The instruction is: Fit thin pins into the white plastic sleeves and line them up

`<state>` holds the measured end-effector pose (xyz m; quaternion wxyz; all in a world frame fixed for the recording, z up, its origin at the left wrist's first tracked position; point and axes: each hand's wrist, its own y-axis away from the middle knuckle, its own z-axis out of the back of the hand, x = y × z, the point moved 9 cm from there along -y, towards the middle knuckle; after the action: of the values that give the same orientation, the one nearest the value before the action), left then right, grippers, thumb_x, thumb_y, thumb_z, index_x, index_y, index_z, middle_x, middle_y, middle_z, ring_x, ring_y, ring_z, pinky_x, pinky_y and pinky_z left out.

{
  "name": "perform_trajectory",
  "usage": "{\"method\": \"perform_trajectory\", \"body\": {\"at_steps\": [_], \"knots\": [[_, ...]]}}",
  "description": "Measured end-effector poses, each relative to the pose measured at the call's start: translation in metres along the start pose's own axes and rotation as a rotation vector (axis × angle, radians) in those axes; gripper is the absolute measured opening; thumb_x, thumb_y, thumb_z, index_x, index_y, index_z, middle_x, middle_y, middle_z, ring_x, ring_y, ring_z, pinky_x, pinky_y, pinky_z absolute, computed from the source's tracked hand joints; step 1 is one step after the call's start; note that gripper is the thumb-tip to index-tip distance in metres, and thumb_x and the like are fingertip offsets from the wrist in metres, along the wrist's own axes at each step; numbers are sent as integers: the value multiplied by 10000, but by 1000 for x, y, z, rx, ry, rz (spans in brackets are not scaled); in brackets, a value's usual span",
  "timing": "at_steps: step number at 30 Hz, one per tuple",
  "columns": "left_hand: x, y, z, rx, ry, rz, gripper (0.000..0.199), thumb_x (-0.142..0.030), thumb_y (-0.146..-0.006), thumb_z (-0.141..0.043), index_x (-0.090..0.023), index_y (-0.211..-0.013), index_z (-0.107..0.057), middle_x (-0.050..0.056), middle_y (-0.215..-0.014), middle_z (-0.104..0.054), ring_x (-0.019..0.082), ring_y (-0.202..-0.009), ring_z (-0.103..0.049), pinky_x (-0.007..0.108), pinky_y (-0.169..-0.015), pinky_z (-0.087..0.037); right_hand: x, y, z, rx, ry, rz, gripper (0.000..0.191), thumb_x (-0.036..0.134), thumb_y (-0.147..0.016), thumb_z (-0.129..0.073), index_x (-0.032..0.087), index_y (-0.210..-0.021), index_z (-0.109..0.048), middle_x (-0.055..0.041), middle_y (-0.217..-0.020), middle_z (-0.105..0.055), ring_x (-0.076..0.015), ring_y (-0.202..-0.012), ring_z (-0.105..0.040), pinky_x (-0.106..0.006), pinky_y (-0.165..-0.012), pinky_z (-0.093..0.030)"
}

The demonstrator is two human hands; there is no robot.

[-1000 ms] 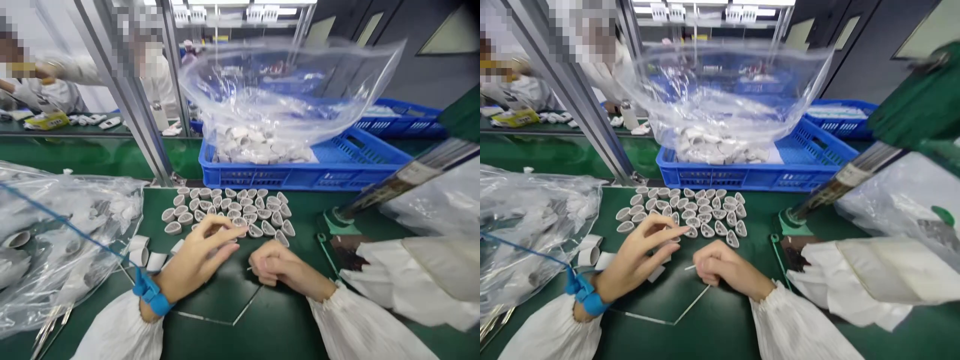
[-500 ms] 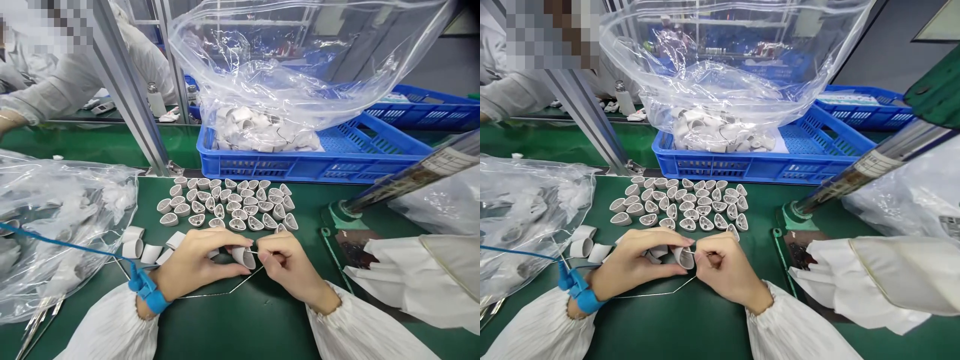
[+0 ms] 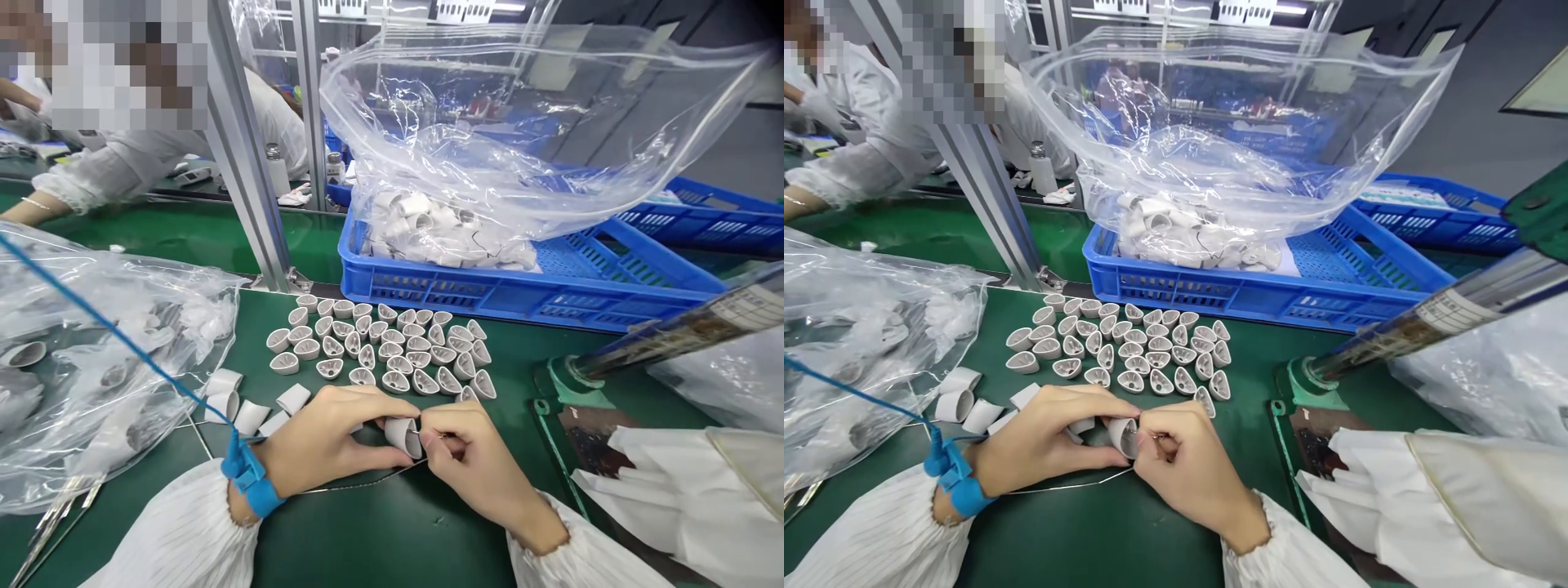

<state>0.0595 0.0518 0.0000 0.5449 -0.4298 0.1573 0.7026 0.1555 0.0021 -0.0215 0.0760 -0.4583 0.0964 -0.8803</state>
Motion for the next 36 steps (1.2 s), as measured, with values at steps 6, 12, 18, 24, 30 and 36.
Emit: {"method": "perform_trajectory", "body": {"at_steps": [6, 12, 18, 24, 30, 36], "knots": [[0, 0, 0, 1, -1, 7, 330, -335, -891, -715, -210, -1192, -667, 43, -1072, -753, 193, -946, -699, 278, -840, -538, -4, -1, 3, -10, 40, -12, 334, 178, -850, -391, 180, -583, -191, 43, -523, -177, -83, -486, -197, -243, -512, -215], [-2, 1, -3, 48, -24, 23, 332, -279, -923, -675, -240, -1250, -640, 41, -1085, -733, 194, -979, -688, 284, -869, -538, -7, 0, -2, 43, 11, -45, 320, 173, -840, -415, 179, -591, -214, 40, -533, -194, -88, -503, -203, -244, -503, -194], [4, 6, -6, 74, -95, 78, 559, -276, -940, -649, -299, -1458, -442, 41, -1185, -699, 217, -1048, -677, 328, -897, -551, -4, -1, -7, 70, 33, -39, 304, 169, -865, -414, 173, -594, -276, 46, -526, -244, -79, -490, -238, -238, -498, -201], [5, 6, -7, 82, -84, 64, 609, -235, -935, -656, -323, -1480, -399, 14, -1165, -707, 203, -1033, -681, 315, -895, -549, -2, -2, -4, -9, 84, -25, 349, 160, -852, -448, 179, -591, -216, 53, -502, -255, -71, -476, -227, -245, -478, -186], [-1, 3, 1, 8, -50, -6, 357, -256, -926, -668, -244, -1274, -590, 36, -1149, -716, 190, -1016, -687, 289, -893, -545, 4, -3, 4, -64, 114, 13, 370, 177, -865, -440, 186, -598, -185, 50, -512, -211, -77, -471, -210, -252, -477, -192], [-10, 3, 17, -116, -102, -89, 107, -185, -894, -686, -204, -997, -666, 40, -1099, -704, 170, -1029, -667, 267, -928, -523, 6, 1, 13, 1, 18, -16, 410, 301, -989, -415, 184, -616, -287, 46, -546, -285, -86, -499, -298, -240, -523, -245]]}}
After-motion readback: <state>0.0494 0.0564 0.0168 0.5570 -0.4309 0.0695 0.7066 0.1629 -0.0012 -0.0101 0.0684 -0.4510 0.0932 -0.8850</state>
